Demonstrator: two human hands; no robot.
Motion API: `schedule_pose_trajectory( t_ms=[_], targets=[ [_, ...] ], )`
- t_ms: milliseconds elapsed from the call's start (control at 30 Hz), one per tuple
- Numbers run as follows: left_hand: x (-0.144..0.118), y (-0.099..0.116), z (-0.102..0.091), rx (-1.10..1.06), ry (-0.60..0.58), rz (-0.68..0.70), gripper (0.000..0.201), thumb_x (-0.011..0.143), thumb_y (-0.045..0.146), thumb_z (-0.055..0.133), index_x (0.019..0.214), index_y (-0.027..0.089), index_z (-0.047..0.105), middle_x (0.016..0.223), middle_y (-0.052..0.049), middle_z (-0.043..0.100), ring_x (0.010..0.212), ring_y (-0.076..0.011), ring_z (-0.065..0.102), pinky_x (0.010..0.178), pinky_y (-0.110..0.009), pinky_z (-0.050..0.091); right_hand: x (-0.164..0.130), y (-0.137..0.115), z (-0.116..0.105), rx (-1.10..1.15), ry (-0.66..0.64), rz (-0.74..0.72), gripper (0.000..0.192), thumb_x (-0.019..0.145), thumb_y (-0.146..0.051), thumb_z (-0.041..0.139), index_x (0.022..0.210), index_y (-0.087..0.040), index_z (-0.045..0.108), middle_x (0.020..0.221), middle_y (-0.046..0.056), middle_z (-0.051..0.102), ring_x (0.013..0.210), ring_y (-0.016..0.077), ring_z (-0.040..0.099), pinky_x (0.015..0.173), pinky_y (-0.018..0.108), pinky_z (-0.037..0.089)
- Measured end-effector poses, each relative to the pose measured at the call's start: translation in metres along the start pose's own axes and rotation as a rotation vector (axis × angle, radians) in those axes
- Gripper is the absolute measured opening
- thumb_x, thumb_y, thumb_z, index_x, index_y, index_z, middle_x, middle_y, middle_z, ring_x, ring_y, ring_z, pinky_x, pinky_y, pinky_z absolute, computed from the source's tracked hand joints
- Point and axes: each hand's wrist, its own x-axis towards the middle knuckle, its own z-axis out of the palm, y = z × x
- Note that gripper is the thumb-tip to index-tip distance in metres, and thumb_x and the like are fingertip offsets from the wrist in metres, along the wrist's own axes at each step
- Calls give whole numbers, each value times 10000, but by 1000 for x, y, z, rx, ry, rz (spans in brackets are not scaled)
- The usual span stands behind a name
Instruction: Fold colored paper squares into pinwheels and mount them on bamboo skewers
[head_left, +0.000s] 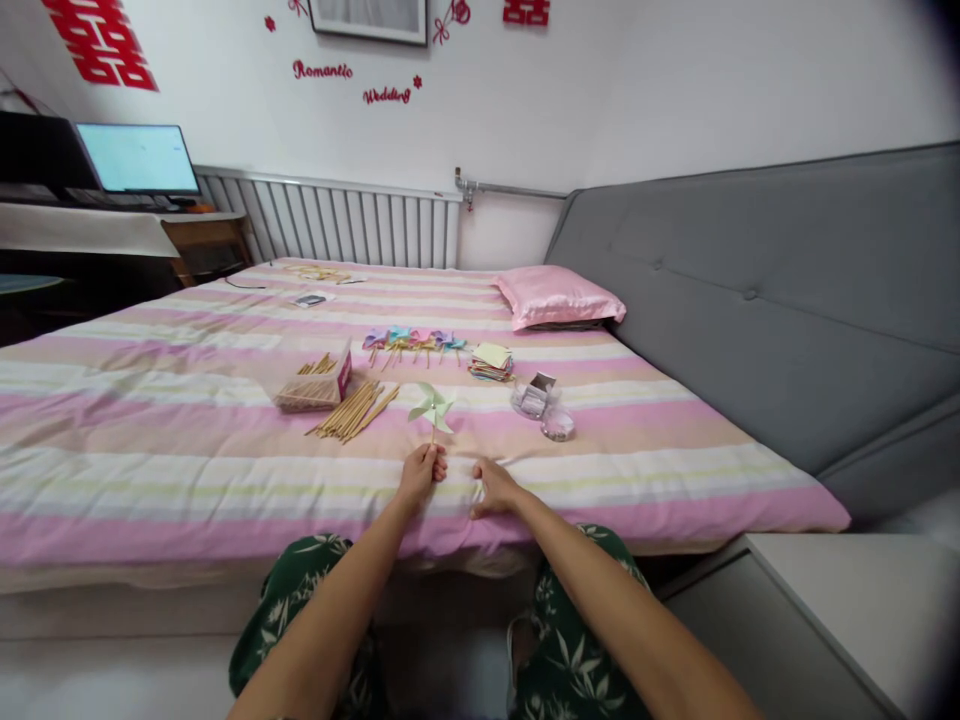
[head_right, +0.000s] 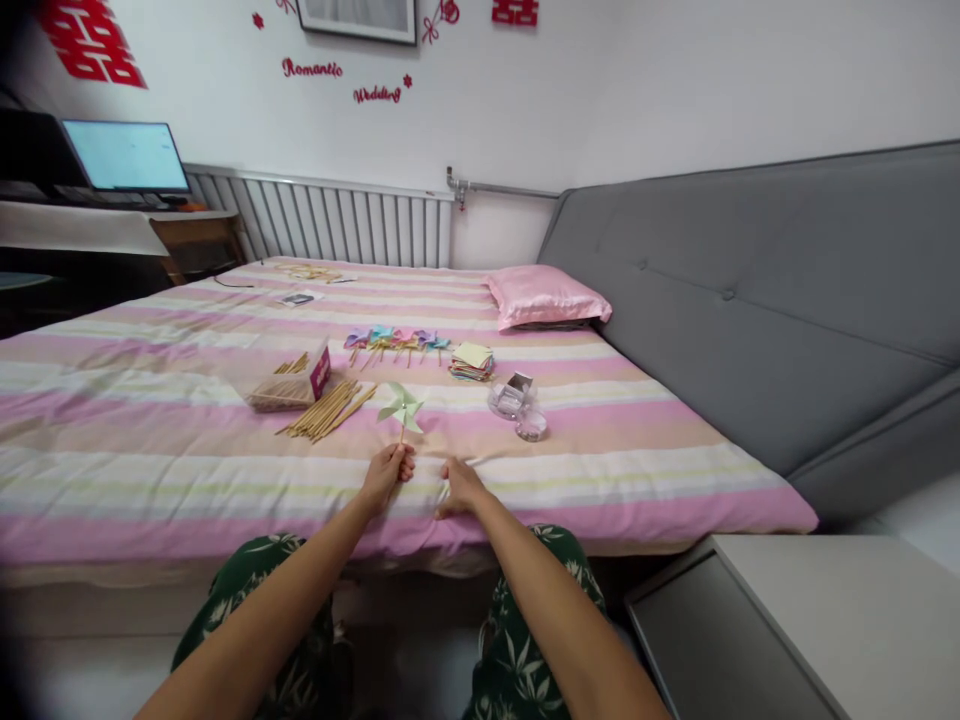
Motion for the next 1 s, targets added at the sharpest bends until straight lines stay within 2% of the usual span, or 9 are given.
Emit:
schedule_pose_trajectory(
  t_ms=[333, 533, 667, 733, 800, 867, 933, 1000],
  targets=[
    [-6, 11, 0, -14, -10, -27, 388, 709, 511, 599, 740, 127, 557, 506, 23, 544, 400, -73, 479, 433, -200, 368, 6, 1, -17, 95, -211, -26, 647, 320, -254, 849, 845, -193, 478, 746, -58, 467, 657, 117, 459, 580, 241, 415],
    [-2, 19, -4, -27, -35, -67, 424, 683, 542, 608, 786, 135, 555, 515, 18, 556, 392, -88, 492, 415, -208, 367, 19, 2, -35, 141, -381, -20, 510, 381, -280, 828, 776, -188, 520, 623, -77, 516, 520, 92, 490, 477, 212, 407],
    [14, 26, -1, -19, 25, -87, 388, 720, 510, 574, 836, 140, 566, 500, 36, 537, 354, -70, 439, 376, -188, 316, 33, -7, -48, 101, -455, -1, 381, 405, -318, 811, 656, -185, 556, 475, -76, 516, 401, 104, 477, 415, 223, 369],
    [21, 32, 3, -25, 58, -78, 367, 729, 487, 573, 843, 138, 579, 497, 39, 532, 360, -61, 428, 370, -175, 278, 39, -14, -56, 66, -416, -5, 363, 365, -296, 826, 597, -184, 570, 463, -57, 529, 411, 120, 489, 429, 237, 368],
    [24, 41, 8, -41, 79, -71, 350, 738, 474, 568, 843, 141, 588, 508, 40, 537, 362, -52, 411, 376, -174, 274, 42, -22, -64, 38, -298, -20, 361, 367, -263, 830, 625, -188, 590, 551, -25, 588, 508, 145, 531, 495, 255, 392],
    [21, 49, 11, -60, 93, -78, 347, 755, 473, 547, 859, 144, 589, 514, 42, 535, 366, -49, 403, 379, -173, 274, 43, -30, -71, 33, -166, -25, 308, 513, -275, 777, 754, -186, 607, 702, 23, 642, 635, 178, 573, 581, 285, 425],
    [12, 56, 13, -75, 86, -93, 354, 760, 477, 544, 878, 147, 590, 517, 40, 538, 369, -52, 406, 384, -175, 285, 40, -35, -74, 74, -27, -55, 194, 714, -284, 635, 875, -188, 589, 817, 43, 653, 744, 171, 594, 677, 293, 446],
    [1, 59, 14, -87, 57, -106, 364, 763, 487, 549, 877, 144, 593, 510, 34, 541, 368, -54, 409, 382, -174, 284, 35, -36, -75, 191, 222, -168, 145, 772, -254, 581, 899, -183, 580, 868, 45, 652, 751, 155, 599, 714, 293, 460]
  ],
)
